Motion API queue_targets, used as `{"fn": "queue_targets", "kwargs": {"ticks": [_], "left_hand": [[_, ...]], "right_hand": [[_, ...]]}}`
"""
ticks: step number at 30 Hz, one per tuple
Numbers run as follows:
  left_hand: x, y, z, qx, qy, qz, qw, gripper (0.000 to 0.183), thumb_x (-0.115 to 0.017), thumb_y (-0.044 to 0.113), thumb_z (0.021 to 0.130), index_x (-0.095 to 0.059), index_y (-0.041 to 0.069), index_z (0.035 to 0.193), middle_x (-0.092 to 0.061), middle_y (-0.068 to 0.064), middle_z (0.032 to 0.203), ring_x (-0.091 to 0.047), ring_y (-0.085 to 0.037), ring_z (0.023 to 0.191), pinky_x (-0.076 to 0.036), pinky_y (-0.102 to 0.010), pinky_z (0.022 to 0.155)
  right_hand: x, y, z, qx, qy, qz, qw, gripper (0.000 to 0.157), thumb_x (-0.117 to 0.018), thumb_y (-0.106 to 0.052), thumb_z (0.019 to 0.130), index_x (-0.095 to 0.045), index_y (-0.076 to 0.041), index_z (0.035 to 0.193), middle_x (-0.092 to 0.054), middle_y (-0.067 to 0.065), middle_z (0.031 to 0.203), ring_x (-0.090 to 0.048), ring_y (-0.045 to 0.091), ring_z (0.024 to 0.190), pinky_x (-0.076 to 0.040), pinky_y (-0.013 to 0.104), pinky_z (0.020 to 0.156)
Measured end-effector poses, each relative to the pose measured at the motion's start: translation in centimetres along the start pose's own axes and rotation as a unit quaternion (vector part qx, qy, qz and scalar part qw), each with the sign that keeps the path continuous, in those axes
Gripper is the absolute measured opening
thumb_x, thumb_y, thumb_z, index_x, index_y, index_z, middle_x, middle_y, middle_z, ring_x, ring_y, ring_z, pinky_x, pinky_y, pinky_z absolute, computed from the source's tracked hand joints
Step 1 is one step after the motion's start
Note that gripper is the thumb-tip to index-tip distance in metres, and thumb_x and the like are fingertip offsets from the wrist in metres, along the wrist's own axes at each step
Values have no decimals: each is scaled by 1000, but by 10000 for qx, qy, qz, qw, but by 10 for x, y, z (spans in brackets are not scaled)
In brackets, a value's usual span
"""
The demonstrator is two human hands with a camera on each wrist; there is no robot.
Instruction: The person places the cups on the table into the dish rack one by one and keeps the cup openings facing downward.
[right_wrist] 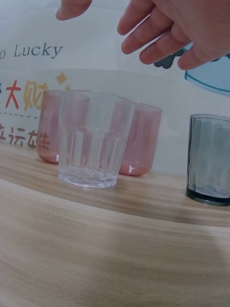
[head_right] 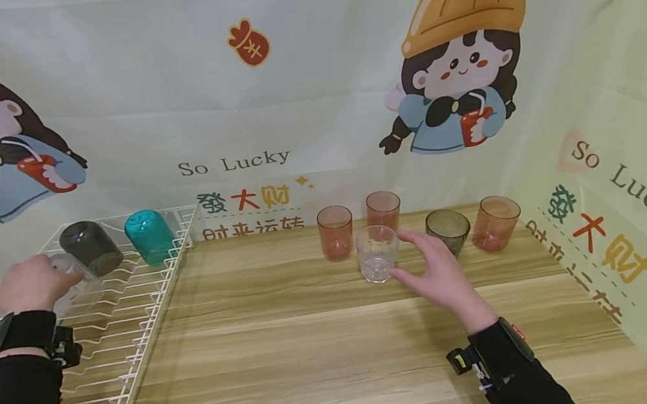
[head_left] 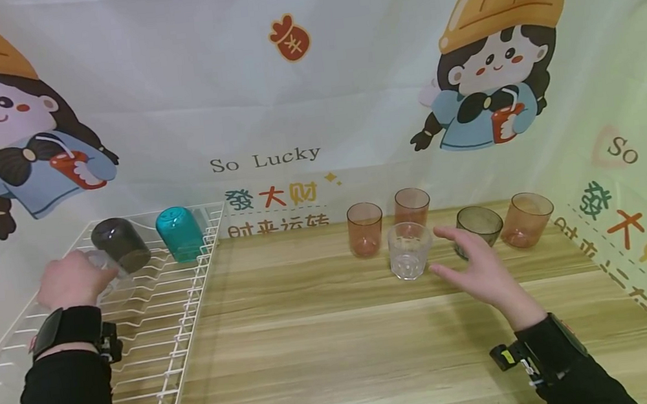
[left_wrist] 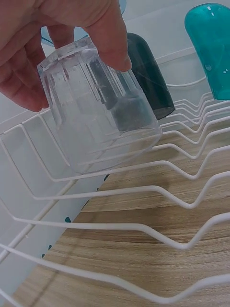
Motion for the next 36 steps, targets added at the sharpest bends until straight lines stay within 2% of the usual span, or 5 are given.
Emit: {"fn": "queue_targets", "kwargs": {"ticks": [7,17,23,30,36], "left_hand": [[2,-1,-3,89,-114,-101,9998,65,-63,38,89,-44,-17,117,-46,-39,106,-47,-53,96,-49,-60,66],[2,-2,-4,8,-189,-165,9997,74,-66,42,87,-41,-19,120,-46,-41,109,-46,-55,98,-49,-62,68],[8,2,-6,-212,119,-107,9996,73,-68,41,86,-42,-21,115,-46,-41,105,-45,-55,96,-48,-59,66],[18,13,-8,-160,371,-104,9991,70,-66,45,88,-44,-16,112,-43,-38,103,-41,-54,96,-45,-61,69],[21,21,-9,-482,498,-106,9975,74,-69,47,86,-43,-18,112,-45,-38,102,-43,-53,93,-45,-59,66]], "right_hand": [[-1,0,1,22,-29,-7,10000,62,-76,-12,87,-48,7,138,-49,27,140,-43,45,129,-33,61,107],[-4,-4,7,186,-4,-234,9996,63,-78,-11,85,-49,8,137,-51,27,138,-46,45,127,-37,60,105],[-8,-4,10,178,-41,-374,9991,64,-78,-15,85,-49,6,138,-51,27,138,-45,45,128,-33,60,108],[-10,-4,14,41,-108,-425,9990,65,-78,-15,86,-49,3,140,-51,26,139,-42,45,130,-31,60,109],[-11,-4,17,17,-123,-517,9986,64,-77,-15,86,-49,3,140,-51,26,139,-42,45,130,-30,60,110]]}}
Point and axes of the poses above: each hand's wrist, its own z-axis towards the middle knuckle, its own x-axis out of the back of the hand, y = z × x, the point moved 5 cm from there along z, towards the middle knuckle
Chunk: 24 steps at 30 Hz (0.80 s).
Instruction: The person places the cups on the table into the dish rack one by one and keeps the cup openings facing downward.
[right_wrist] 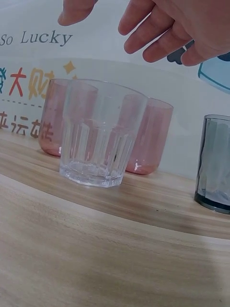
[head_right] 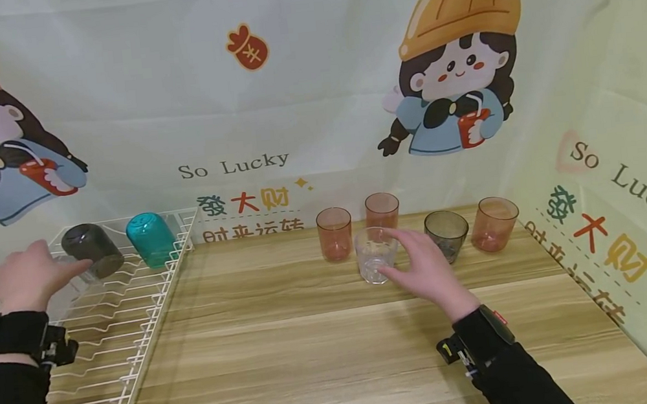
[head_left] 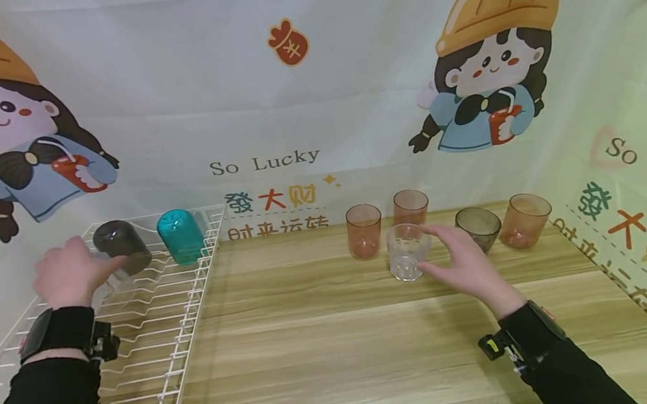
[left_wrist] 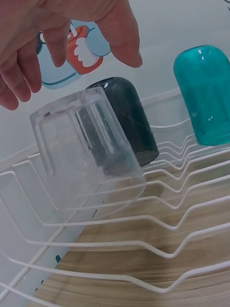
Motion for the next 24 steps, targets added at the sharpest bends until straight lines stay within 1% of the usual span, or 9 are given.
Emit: {"fn": "queue_targets", "kwargs": {"ticks": [5,10,16,24], "left_hand": [[3,5,0,-163,10,-55,9999,79,-66,46,88,-40,-21,119,-43,-41,106,-41,-57,99,-44,-65,73],[7,12,-4,-456,105,-241,9986,80,-66,46,89,-40,-22,124,-43,-42,111,-40,-58,103,-41,-69,82],[11,17,-7,-594,108,-401,9974,82,-64,46,90,-39,-21,128,-43,-43,115,-39,-59,106,-40,-70,84],[15,25,-13,-879,135,-622,9941,78,-64,45,91,-41,-21,127,-46,-41,115,-43,-57,104,-41,-68,85]], "right_hand": [[-1,0,3,60,11,-136,9999,63,-78,-15,85,-51,4,138,-53,27,137,-44,45,128,-32,59,109],[-2,1,6,96,14,-279,9996,63,-78,-17,85,-51,4,138,-54,26,136,-46,45,127,-33,58,109],[-5,0,9,151,19,-447,9989,63,-78,-20,86,-51,4,138,-55,26,134,-47,44,126,-35,57,108],[-10,3,13,193,55,-638,9978,63,-79,-20,85,-53,5,136,-56,26,132,-49,44,124,-35,57,108]]}}
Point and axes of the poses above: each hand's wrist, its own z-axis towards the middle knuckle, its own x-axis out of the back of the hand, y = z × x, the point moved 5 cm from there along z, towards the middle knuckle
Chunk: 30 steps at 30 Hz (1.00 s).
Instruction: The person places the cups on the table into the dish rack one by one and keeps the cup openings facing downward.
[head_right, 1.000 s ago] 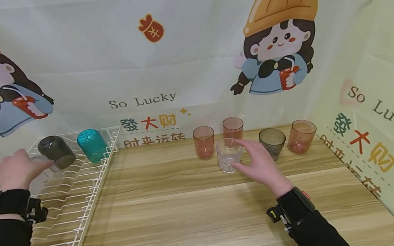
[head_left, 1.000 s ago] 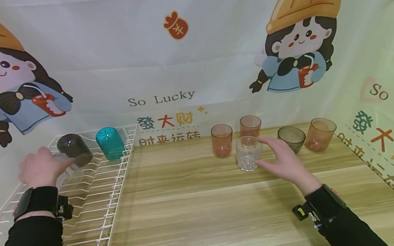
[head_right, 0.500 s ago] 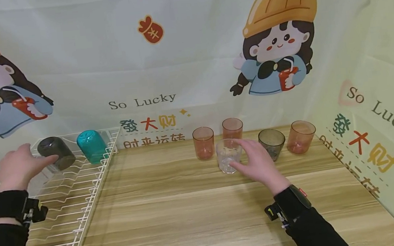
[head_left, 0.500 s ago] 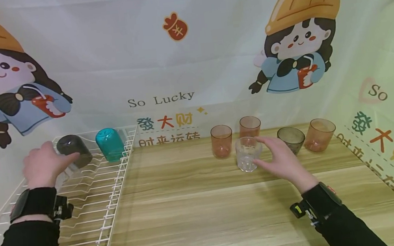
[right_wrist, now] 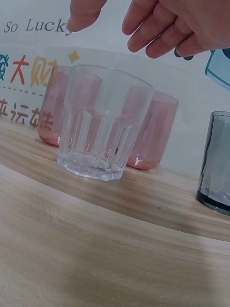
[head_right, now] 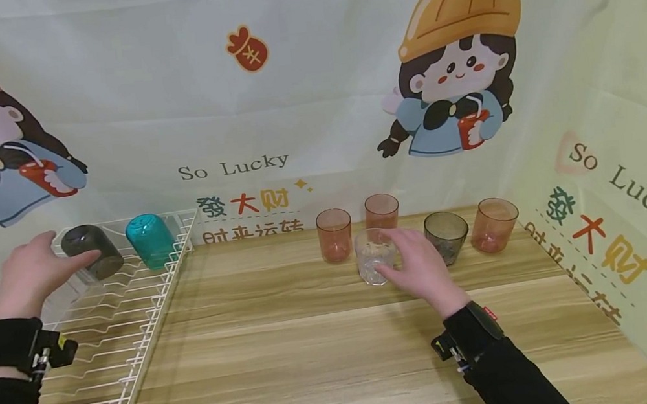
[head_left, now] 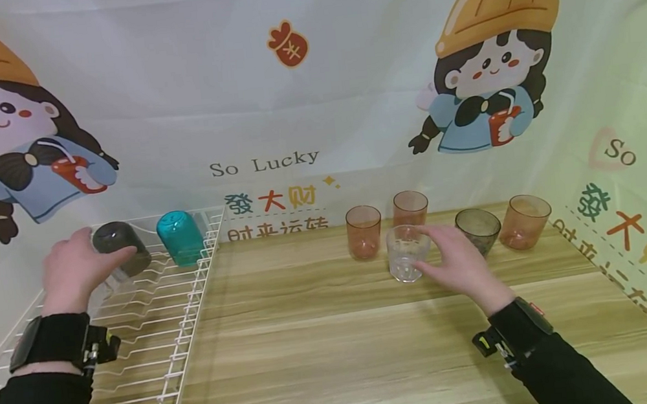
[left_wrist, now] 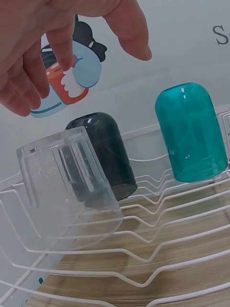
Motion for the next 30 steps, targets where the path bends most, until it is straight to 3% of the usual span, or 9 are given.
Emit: {"fn": "queue_targets", "kwargs": {"ticks": [10,21,30], "left_hand": [[1,9,-1,-244,-64,-83,9996,76,-66,45,90,-43,-18,126,-49,-40,113,-46,-55,102,-42,-66,81],[0,22,-2,-371,-160,-225,9989,86,-65,50,90,-37,-18,136,-44,-42,124,-41,-58,112,-38,-72,90],[2,37,-5,-477,-294,-247,9981,97,-62,53,92,-24,-19,145,-35,-46,136,-32,-61,124,-31,-73,99]], "right_hand": [[-6,-4,3,207,60,-216,9995,62,-80,-17,82,-55,5,134,-60,25,128,-51,44,120,-38,56,105],[-15,-8,7,490,86,-382,9980,60,-82,-14,80,-56,2,133,-62,19,127,-54,40,118,-40,54,104],[-23,-6,8,465,-78,-545,9974,58,-81,-14,82,-57,3,132,-59,20,131,-52,41,121,-39,54,105]]}}
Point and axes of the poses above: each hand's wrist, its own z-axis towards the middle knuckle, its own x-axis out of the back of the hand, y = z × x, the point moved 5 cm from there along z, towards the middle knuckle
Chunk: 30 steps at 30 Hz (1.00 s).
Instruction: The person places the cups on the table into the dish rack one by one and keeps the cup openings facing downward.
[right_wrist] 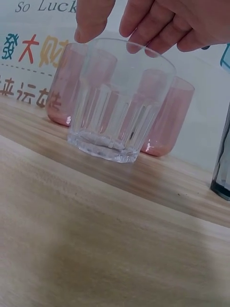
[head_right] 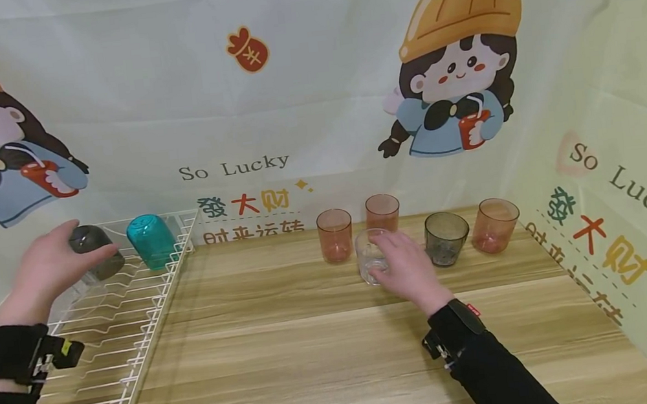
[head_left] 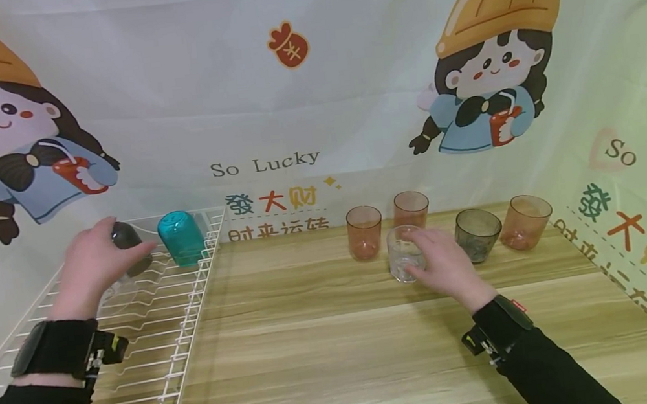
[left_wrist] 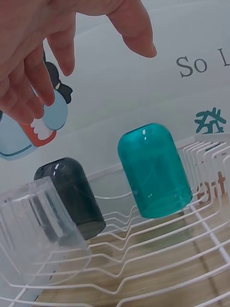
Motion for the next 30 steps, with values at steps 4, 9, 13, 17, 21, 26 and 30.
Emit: {"fn": "queue_targets", "kwargs": {"ticks": [4,9,13,17,21,26,30], "left_hand": [[2,9,-1,-17,-54,-49,10000,99,-63,53,92,-21,-17,147,-32,-45,139,-29,-61,127,-28,-74,100],[4,21,-3,-170,-74,-123,9998,98,-64,50,92,-20,-17,148,-31,-45,141,-28,-61,128,-27,-72,102],[5,28,-5,-260,-60,-128,9996,98,-65,50,92,-21,-17,148,-31,-44,141,-28,-61,129,-27,-71,102],[5,34,-6,-268,-54,-125,9995,98,-65,51,91,-21,-15,149,-31,-42,143,-28,-60,130,-26,-71,103],[5,42,-8,-315,-58,-212,9993,97,-66,50,91,-21,-14,149,-31,-41,144,-27,-58,132,-26,-71,104],[6,50,-13,-389,-19,-262,9989,98,-66,51,90,-22,-12,150,-31,-40,145,-28,-58,132,-26,-73,103],[8,54,-14,-415,3,-275,9988,99,-67,52,90,-21,-11,151,-30,-40,146,-27,-58,132,-26,-73,103]], "right_hand": [[-3,0,1,-20,-98,-66,9999,58,-80,-15,82,-57,4,132,-59,22,131,-52,41,122,-40,53,105],[-4,-2,2,42,-52,-134,9999,56,-81,-15,80,-59,4,129,-61,23,128,-54,41,119,-42,53,103],[-6,-3,2,81,-62,-203,9997,55,-81,-14,80,-60,4,127,-61,23,126,-55,41,118,-43,53,103],[-8,-3,2,62,-86,-262,9996,52,-81,-15,80,-61,3,124,-63,23,124,-56,41,117,-44,53,101],[-11,-2,2,87,-80,-342,9993,49,-82,-14,79,-62,3,122,-64,23,122,-57,42,116,-44,55,100],[-14,-1,0,92,-77,-365,9993,46,-81,-12,80,-64,2,120,-65,22,121,-58,43,114,-45,55,99],[-14,-2,0,73,-123,-485,9987,41,-80,-12,81,-66,1,117,-68,20,115,-60,40,110,-47,53,97]]}}
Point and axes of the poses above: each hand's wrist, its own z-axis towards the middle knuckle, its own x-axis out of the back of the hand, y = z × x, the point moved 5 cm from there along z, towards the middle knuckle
